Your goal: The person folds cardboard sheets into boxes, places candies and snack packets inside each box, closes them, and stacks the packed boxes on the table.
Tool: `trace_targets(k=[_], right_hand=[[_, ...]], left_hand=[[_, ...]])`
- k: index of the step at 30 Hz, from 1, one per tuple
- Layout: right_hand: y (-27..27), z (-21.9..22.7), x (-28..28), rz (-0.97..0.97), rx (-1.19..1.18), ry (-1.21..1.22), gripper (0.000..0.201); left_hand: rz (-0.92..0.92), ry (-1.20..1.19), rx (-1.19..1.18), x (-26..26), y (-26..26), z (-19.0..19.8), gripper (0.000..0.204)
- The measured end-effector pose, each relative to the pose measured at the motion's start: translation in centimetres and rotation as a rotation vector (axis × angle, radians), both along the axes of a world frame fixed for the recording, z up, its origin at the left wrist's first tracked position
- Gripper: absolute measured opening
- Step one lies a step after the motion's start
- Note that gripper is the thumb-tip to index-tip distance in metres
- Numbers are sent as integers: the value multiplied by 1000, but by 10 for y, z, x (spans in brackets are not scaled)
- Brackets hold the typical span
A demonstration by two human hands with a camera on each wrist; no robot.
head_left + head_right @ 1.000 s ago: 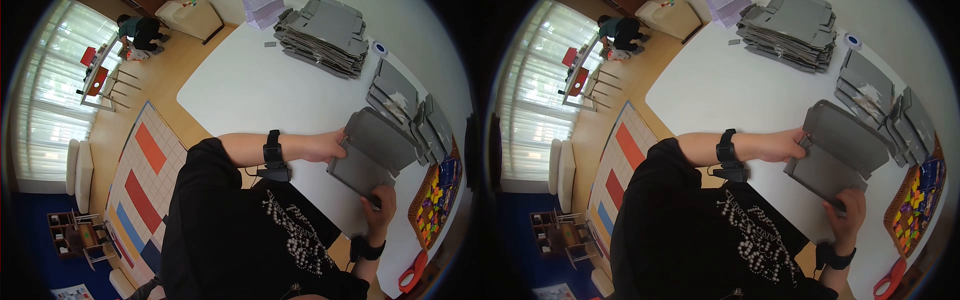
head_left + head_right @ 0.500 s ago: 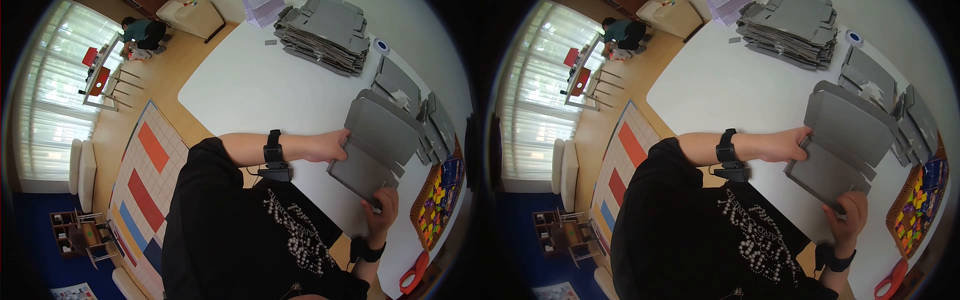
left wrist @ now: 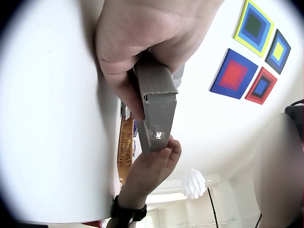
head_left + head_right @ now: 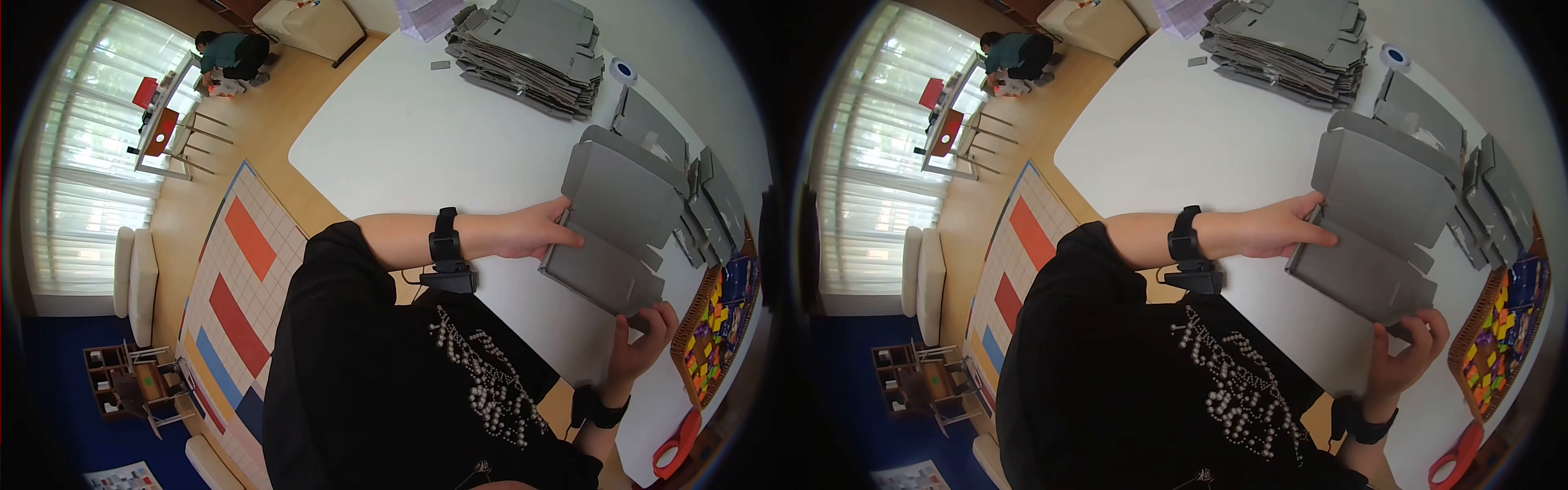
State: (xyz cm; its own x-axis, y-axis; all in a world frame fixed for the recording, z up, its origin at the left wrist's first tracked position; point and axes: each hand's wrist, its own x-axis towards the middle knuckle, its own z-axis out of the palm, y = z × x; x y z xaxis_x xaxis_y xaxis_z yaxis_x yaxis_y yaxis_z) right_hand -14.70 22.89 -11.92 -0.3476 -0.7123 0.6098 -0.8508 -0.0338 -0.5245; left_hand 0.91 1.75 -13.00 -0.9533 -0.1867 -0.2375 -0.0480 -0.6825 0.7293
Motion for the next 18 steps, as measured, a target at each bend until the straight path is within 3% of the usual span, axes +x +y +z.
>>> trace_targets(k=[1, 8, 10, 11, 13, 14, 16, 18], right_hand=[[3, -4, -2, -73, 54, 11, 33], [9, -14, -11, -9, 78, -208, 32], [5, -7, -11, -35, 132, 72, 36], [1, -2, -10, -37, 133, 72, 36], [-5, 6, -9, -229, -94, 217, 43], [-6, 3, -11, -229, -92, 218, 43], [-5, -5, -15, -68, -147, -83, 54], [-4, -10, -16, 27, -112, -76, 54]], left_hand=[[-2, 8, 23, 0, -1, 0, 51], [21, 75, 62, -2, 0, -2, 41], [116, 69, 9, -1, 2, 2, 35], [114, 69, 10, -2, 1, 1, 35], [206, -21, 56, -2, -2, -2, 31], [205, -21, 58, -3, -2, 0, 31], [287, -64, 113, -4, -1, 6, 29], [256, -52, 69, -2, -1, 5, 29]])
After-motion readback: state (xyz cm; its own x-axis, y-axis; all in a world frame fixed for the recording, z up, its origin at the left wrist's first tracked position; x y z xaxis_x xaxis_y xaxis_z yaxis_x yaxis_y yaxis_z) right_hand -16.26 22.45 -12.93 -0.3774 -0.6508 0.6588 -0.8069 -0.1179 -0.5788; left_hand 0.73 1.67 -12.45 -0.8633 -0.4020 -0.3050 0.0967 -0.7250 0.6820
